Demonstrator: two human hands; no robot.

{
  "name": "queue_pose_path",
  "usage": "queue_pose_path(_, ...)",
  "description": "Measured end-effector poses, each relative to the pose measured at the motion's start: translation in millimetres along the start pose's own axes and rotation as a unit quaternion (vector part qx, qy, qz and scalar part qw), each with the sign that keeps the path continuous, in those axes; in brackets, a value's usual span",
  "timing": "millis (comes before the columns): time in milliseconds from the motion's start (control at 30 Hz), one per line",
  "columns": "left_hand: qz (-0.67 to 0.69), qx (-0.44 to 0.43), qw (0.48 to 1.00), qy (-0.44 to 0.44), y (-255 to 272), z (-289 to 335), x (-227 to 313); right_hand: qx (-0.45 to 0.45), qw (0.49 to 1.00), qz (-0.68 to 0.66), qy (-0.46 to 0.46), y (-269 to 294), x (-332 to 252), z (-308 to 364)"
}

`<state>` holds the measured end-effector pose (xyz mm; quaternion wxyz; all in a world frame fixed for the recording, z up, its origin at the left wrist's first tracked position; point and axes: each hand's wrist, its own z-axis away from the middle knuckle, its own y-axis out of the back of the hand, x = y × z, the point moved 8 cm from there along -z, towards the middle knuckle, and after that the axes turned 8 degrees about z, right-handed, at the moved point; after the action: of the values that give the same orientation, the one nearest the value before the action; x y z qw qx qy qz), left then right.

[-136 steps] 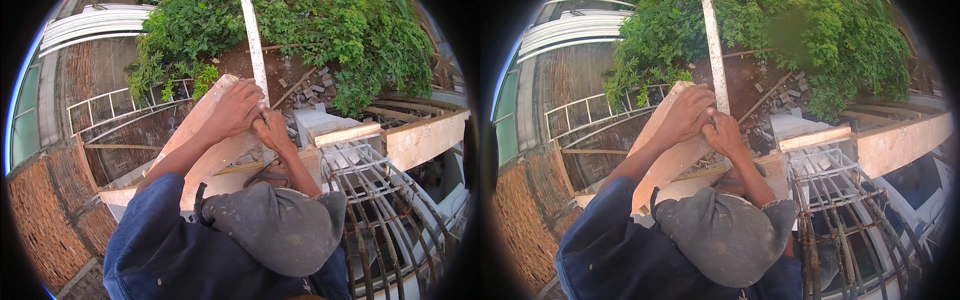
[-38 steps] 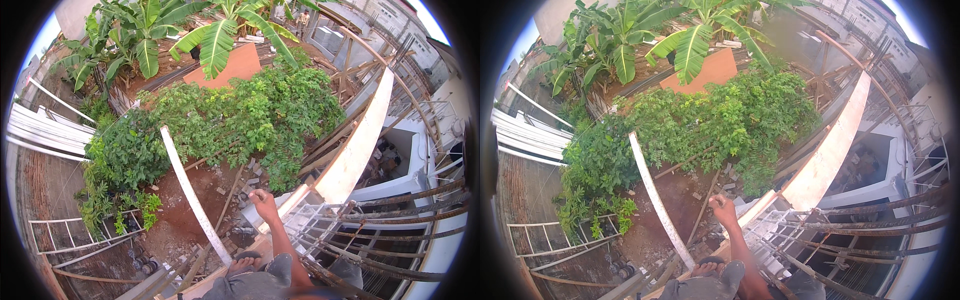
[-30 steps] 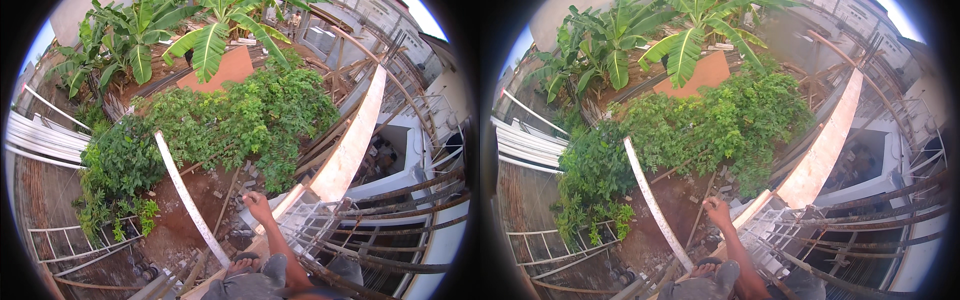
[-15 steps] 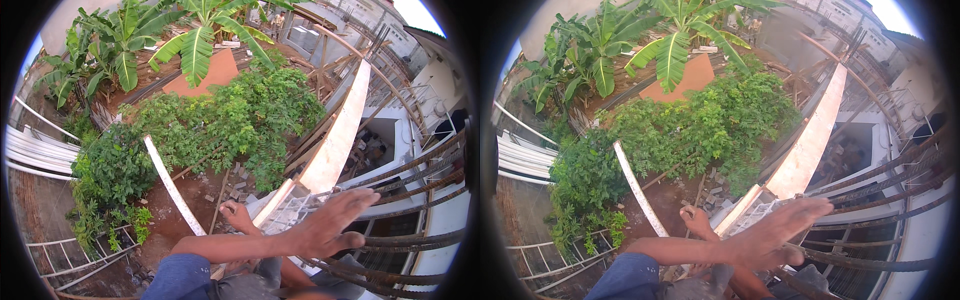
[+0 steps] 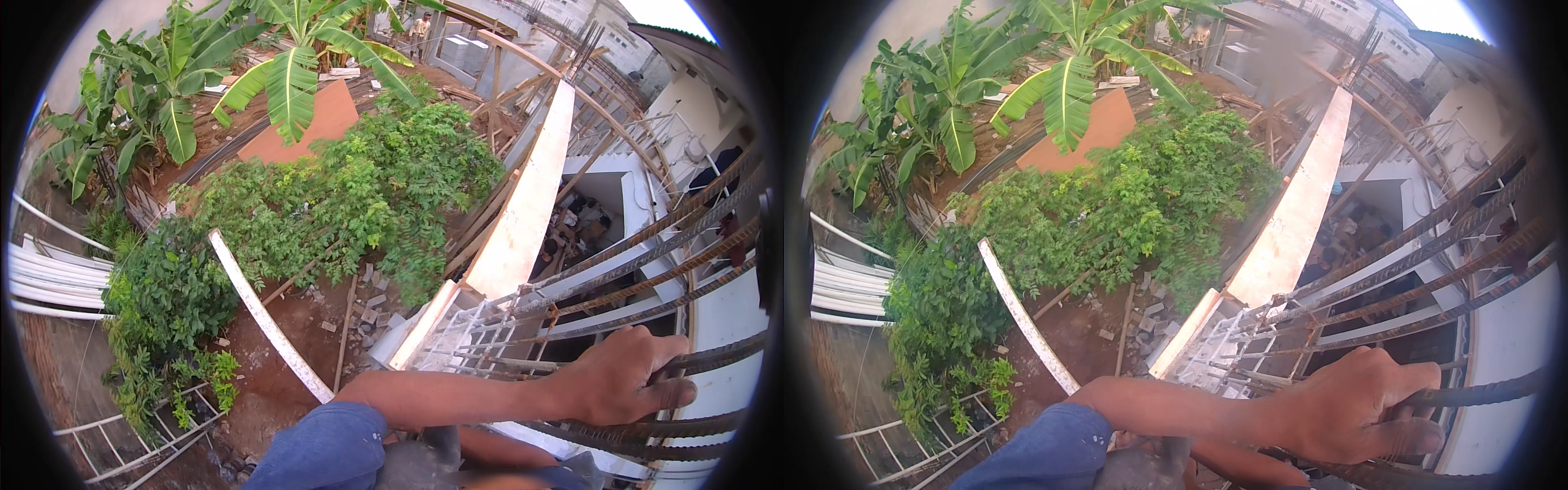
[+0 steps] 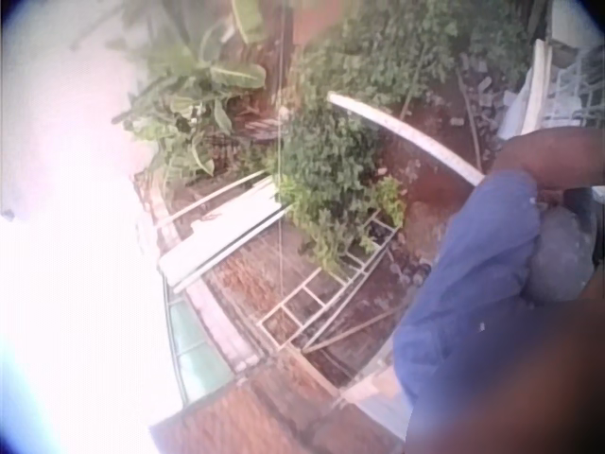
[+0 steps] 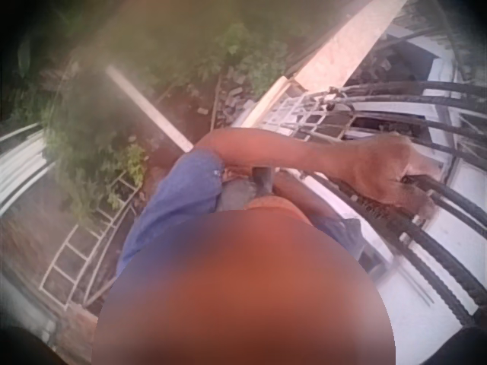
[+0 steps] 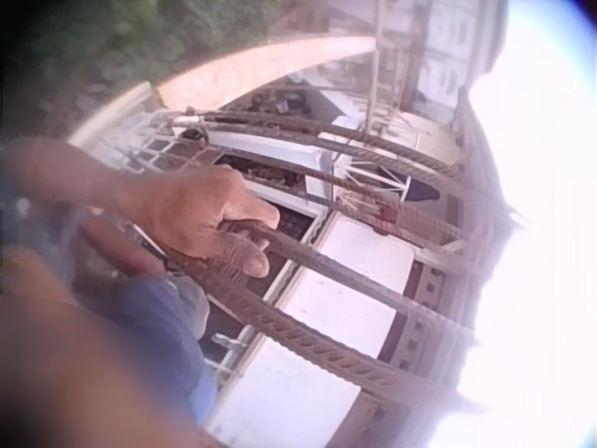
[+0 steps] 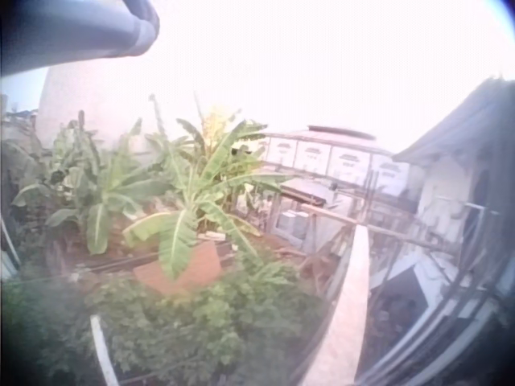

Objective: The person positions and secures wooden planks onto a metal scaffolding structure at a construction site. They lift the planks into place, adjust their alignment, and then use metal rods to fasten them to the scaffolding frame.

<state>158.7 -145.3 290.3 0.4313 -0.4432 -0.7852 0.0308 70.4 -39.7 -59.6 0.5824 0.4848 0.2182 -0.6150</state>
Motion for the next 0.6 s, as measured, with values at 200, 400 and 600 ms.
queue_pose_path(200,-0.068,-0.01,0.998,-0.005,0,5,4,0.011,0.998,-0.034,-0.052,26,23,53)
queue_pose_path(400,-0.085,-0.002,0.996,-0.021,-1,7,6,0.055,0.988,-0.079,-0.122,73,42,138)
queue_pose_path(600,-0.042,-0.015,0.999,0.009,-3,7,0,0.229,0.949,-0.145,-0.161,153,59,251)
